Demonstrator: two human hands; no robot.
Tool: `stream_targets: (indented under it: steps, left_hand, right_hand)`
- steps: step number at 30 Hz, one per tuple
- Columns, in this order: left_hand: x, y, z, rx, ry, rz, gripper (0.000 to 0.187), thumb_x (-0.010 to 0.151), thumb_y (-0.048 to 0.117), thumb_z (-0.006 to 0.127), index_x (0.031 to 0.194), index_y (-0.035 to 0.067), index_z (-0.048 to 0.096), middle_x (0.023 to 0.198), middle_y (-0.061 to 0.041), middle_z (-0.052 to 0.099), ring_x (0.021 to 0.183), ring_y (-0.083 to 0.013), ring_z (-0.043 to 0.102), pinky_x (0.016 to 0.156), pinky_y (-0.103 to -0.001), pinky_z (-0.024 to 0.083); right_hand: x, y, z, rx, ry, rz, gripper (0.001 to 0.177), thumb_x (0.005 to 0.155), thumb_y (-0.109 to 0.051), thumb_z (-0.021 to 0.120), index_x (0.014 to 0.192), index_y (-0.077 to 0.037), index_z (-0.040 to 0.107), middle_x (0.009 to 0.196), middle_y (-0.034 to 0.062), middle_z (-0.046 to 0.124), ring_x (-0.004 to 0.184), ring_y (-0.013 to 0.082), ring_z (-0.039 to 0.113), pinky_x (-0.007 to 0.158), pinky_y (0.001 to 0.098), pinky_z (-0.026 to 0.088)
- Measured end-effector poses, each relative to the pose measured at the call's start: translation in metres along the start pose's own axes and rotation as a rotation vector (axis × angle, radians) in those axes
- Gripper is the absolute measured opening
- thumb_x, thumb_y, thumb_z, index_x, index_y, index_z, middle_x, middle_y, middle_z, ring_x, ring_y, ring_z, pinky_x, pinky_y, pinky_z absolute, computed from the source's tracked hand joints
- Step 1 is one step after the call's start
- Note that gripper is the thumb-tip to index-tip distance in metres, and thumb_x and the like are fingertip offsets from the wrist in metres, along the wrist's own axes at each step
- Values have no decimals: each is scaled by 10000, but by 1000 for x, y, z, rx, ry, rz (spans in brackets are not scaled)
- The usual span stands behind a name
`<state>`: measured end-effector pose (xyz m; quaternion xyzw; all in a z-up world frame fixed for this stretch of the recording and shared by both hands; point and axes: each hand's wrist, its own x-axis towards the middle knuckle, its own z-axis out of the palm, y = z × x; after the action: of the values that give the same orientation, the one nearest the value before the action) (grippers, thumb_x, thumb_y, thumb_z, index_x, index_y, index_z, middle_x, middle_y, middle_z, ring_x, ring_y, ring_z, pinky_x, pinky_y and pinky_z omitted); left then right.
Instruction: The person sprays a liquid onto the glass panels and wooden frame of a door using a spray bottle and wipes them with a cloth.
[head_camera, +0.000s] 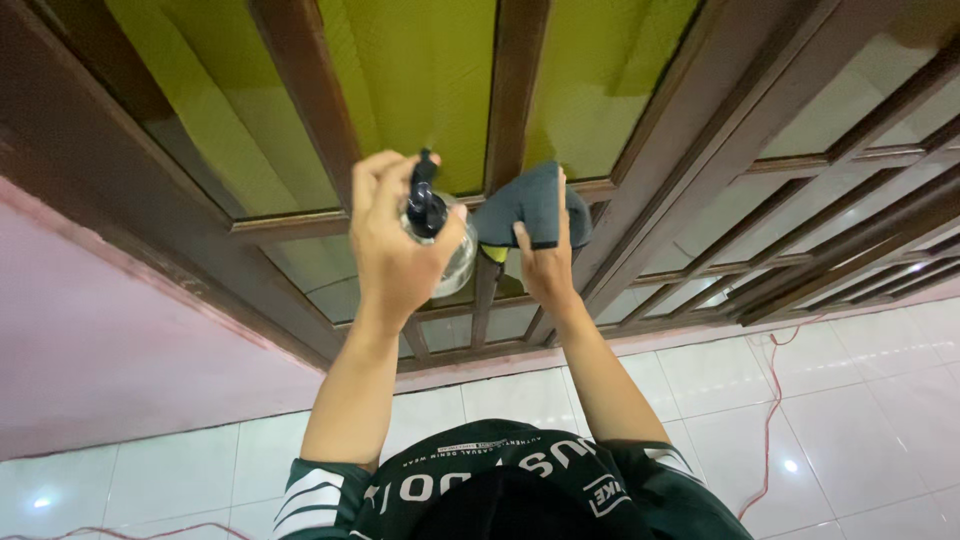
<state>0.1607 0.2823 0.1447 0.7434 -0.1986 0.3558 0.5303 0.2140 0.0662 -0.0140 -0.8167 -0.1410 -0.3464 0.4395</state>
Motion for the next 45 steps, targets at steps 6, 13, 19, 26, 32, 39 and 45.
stream_targets:
  steps: [6, 13, 19, 26, 32, 39, 45]
  left_hand:
    - [-12, 3, 28, -2, -92, -7, 394, 813, 139, 837, 1155, 61, 656, 1195, -116, 599, 1019, -258, 687, 880, -343, 569]
    - [0, 16, 60, -137, -146, 7, 467, 830, 156, 825, 1254, 59, 655, 1194, -120, 593, 996, -240, 704, 875, -327, 582]
    - [9, 31, 78, -88, -109, 74, 371, 821, 148, 846, 1114, 51, 640, 1166, -111, 603, 938, -247, 685, 817, -335, 573]
    - [0, 24, 90, -101, -168, 117, 382, 860, 168, 829, 1172, 55, 638, 1192, -107, 589, 946, -253, 720, 830, -332, 591]
    - [-27, -5, 98, -37, -228, -73, 389, 797, 206, 837, 1112, 88, 641, 1197, -88, 601, 951, -270, 730, 780, -360, 582]
    - [-49, -28, 94, 38, -246, -155, 383, 804, 226, 837, 1107, 105, 637, 1202, -100, 603, 973, -288, 700, 801, -388, 557]
    - [-51, -22, 79, -59, -168, -104, 489, 800, 151, 830, 1248, 115, 636, 1211, -114, 588, 1040, -291, 660, 879, -374, 541]
  right_hand:
    - [-43, 18, -20, 315, 187, 231, 403, 1093, -127, 523, 1448, 58, 478, 1392, 177, 581, 1269, 266, 564, 1115, 373, 436]
    - [-63, 19, -62, 234, 247, 216, 329, 1124, -173, 507, 1350, 62, 554, 1328, 146, 629, 1230, 257, 586, 1121, 361, 426]
    - [-59, 5, -88, 291, 265, 167, 405, 1109, -213, 484, 1405, 64, 503, 1370, 142, 588, 1281, 252, 544, 1156, 383, 387]
    - [-55, 7, -106, 123, 246, 200, 370, 1086, -240, 492, 1296, 52, 576, 1246, 141, 644, 1166, 245, 598, 1076, 386, 448]
    - [-54, 15, -114, 117, 283, 181, 356, 1099, -234, 477, 1269, 60, 581, 1244, 161, 630, 1160, 275, 582, 1083, 388, 428]
    - [-18, 55, -95, 4, 230, 154, 514, 1091, -245, 552, 1481, 63, 423, 1408, 216, 569, 1281, 331, 567, 1122, 425, 424]
    - [108, 45, -70, -523, 194, -300, 962, 1035, -401, 697, 1677, -68, 63, 1711, 267, 91, 1578, 510, 222, 1267, 486, 360]
